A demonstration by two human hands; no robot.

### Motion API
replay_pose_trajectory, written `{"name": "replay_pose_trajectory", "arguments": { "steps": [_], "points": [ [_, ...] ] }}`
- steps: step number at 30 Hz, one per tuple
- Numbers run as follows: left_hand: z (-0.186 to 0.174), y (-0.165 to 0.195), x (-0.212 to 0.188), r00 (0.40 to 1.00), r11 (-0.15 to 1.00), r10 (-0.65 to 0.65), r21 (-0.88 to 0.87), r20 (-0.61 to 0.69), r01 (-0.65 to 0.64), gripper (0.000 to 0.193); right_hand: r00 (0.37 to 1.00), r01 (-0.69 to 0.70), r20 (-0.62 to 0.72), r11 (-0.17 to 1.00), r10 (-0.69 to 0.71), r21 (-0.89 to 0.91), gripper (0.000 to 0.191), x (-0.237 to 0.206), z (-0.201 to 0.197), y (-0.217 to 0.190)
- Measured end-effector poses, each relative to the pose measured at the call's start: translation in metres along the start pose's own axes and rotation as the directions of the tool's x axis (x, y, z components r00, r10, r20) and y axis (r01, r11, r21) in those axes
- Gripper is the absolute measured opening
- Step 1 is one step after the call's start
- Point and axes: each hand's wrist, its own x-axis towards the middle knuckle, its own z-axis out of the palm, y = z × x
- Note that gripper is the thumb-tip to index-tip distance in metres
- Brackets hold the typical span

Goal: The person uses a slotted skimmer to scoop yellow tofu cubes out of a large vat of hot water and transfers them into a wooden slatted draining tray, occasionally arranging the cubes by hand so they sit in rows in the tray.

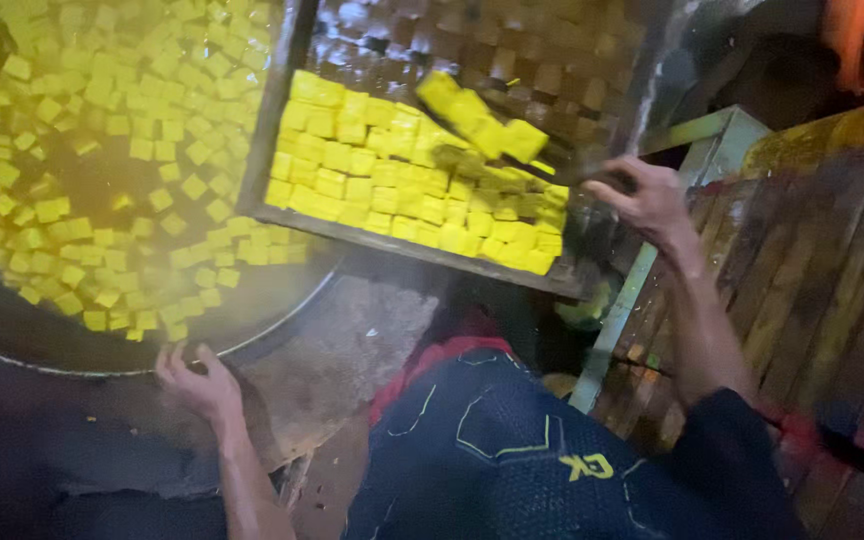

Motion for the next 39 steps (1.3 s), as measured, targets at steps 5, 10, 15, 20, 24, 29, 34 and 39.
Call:
{"name": "replay_pose_trajectory", "arguments": {
  "steps": [5, 10, 15, 20, 24, 29, 34, 39],
  "points": [
    [0.025, 0.080, -0.003, 0.923, 0.925, 0.379, 0.065, -0.063, -0.375, 0.029, 0.998, -0.055, -0.012, 0.982, 0.054, -0.181, 0.044, -0.035, -0.041, 0.103],
    [0.070, 0.166, -0.006, 0.783, 0.788, 0.614, 0.023, -0.106, -0.615, 0.024, 0.989, 0.140, 0.097, 0.882, -0.108, -0.450, 0.043, -0.016, -0.046, 0.133],
    [0.165, 0.265, -0.039, 0.725, 0.707, 0.688, -0.194, -0.037, -0.681, 0.028, 0.945, 0.295, 0.031, 0.808, -0.325, -0.510, 0.038, -0.007, -0.041, 0.129],
    [0.304, 0.376, -0.066, 0.430, 0.453, 0.890, -0.394, 0.152, -0.800, 0.038, 0.906, 0.250, -0.169, 0.814, -0.387, -0.524, 0.034, -0.023, -0.054, 0.129],
    [0.342, 0.393, -0.071, 0.149, 0.239, 0.943, -0.293, 0.298, -0.926, 0.051, 0.961, 0.050, -0.222, 0.898, -0.162, -0.438, 0.035, -0.069, -0.070, 0.138],
    [0.352, 0.396, -0.093, 0.112, 0.172, 0.941, -0.168, 0.319, -0.971, 0.051, 0.934, -0.060, -0.356, 0.962, -0.040, -0.266, 0.036, -0.129, -0.080, 0.139],
    [0.375, 0.422, -0.115, 0.148, 0.291, 0.756, -0.125, 0.638, -0.949, 0.054, 0.964, -0.208, -0.245, 0.869, 0.104, -0.448, 0.039, -0.131, -0.089, 0.089],
    [0.375, 0.418, -0.114, 0.114, 0.236, 0.881, -0.219, 0.459, -0.947, 0.058, 0.991, -0.123, -0.042, 0.770, 0.124, -0.626, 0.037, -0.100, -0.104, 0.022]
  ]
}}
